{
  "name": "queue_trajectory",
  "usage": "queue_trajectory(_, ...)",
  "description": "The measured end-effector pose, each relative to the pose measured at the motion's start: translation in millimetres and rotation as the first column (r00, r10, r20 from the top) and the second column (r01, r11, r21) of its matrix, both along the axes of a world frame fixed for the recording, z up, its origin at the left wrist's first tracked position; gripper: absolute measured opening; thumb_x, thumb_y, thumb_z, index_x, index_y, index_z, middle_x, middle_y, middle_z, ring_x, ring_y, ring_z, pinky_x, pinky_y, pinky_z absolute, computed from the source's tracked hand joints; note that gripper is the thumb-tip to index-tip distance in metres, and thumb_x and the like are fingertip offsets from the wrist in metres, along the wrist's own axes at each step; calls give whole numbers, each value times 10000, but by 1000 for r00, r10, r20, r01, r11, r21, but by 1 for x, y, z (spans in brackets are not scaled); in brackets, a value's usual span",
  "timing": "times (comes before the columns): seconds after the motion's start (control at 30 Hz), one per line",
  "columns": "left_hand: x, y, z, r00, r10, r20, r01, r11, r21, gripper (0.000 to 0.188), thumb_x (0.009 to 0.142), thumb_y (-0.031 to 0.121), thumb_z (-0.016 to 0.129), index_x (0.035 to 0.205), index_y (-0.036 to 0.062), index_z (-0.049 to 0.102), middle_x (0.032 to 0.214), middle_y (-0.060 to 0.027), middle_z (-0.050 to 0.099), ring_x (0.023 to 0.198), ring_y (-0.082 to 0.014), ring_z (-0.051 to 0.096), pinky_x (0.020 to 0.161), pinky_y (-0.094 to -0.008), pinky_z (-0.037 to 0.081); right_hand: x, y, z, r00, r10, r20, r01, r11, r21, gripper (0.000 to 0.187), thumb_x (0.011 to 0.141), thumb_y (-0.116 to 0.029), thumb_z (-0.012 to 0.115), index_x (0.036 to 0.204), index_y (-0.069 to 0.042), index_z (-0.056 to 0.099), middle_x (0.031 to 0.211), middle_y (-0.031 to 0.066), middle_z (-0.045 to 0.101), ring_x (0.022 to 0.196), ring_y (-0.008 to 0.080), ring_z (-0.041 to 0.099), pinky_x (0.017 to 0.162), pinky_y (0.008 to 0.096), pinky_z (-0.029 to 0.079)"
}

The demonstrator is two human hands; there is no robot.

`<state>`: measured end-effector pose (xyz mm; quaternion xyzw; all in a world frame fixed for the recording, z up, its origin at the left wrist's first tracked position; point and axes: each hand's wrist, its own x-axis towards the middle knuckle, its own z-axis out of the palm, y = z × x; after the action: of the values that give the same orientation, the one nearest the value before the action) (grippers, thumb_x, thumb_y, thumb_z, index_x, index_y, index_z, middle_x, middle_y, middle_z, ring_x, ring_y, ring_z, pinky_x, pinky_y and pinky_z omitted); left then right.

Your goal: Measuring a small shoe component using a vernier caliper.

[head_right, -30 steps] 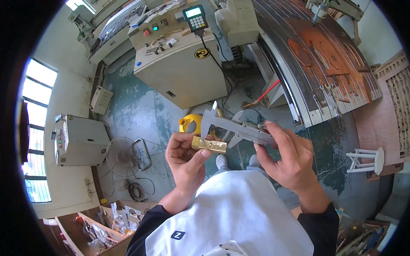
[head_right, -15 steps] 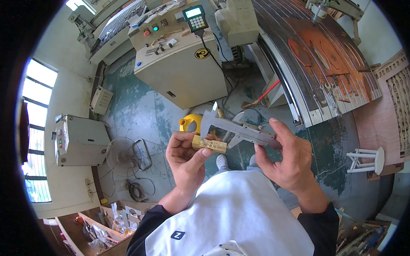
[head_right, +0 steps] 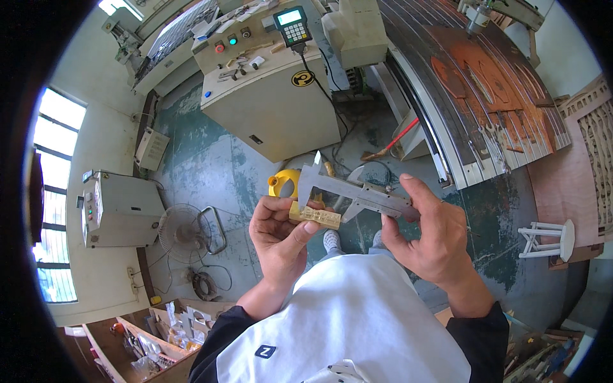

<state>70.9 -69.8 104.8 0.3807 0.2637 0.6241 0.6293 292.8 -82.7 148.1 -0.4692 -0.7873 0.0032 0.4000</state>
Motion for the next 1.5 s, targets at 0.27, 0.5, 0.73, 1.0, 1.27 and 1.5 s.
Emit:
queue_trajectory(0.27, 0, -1, 0, 1000, 6, 7, -6, 1000, -10, 318, 813, -121, 679, 1037, -9, 484, 1080, -223, 664, 1018, -256, 669, 879, -316, 563, -2, 4, 2, 1000, -10, 30, 8, 998, 59, 603, 718, -40, 759, 1236, 88, 479, 749, 96, 621, 506, 128, 545, 454, 242, 430)
queue_trajectory(0.5, -1, -1, -3, 1000, 12, -3, -12, 1000, -8, 319, 814, -122, 678, 1039, -8, 482, 1084, -227, 660, 1010, -254, 670, 877, -318, 563, -4, 6, 3, 999, -21, 48, 15, 993, 117, 606, 721, -47, 758, 1248, 65, 479, 631, 45, 582, 432, 77, 434, 409, 207, 337)
queue_trajectory(0.73, -2, -2, -1, 1000, 9, 17, -9, 1000, -12, 312, 812, -137, 666, 1019, -6, 472, 1082, -237, 654, 1032, -290, 662, 898, -348, 559, -4, 7, 3, 1000, 4, 31, -8, 993, 122, 602, 721, -42, 756, 1244, 73, 480, 617, 40, 568, 421, 82, 426, 400, 217, 328)
queue_trajectory(1.0, -3, -2, -1, 998, -1, 61, 2, 1000, -11, 317, 813, -139, 660, 1021, -1, 465, 1075, -229, 653, 1041, -320, 659, 904, -380, 561, -4, 5, 11, 997, 29, 78, -33, 998, 48, 602, 694, -22, 770, 1208, 98, 481, 958, 188, 655, 583, 196, 648, 507, 295, 515)
queue_trajectory(1.27, -5, 2, -4, 993, -3, 118, 5, 1000, -18, 319, 817, -134, 657, 1033, 9, 471, 1071, -232, 656, 1023, -327, 665, 910, -410, 556, -9, 7, 24, 990, 25, 141, -36, 996, 78, 590, 695, -14, 765, 1209, 97, 497, 860, 167, 654, 596, 214, 651, 505, 311, 511)
queue_trajectory(1.5, -7, 2, -3, 983, -3, 184, 3, 1000, -1, 315, 817, -144, 648, 1040, 0, 478, 1067, -238, 656, 1020, -335, 665, 920, -423, 550, -14, 10, 27, 987, 32, 155, -50, 992, 116, 585, 686, -5, 757, 1205, 95, 507, 807, 137, 634, 570, 218, 626, 487, 321, 492)
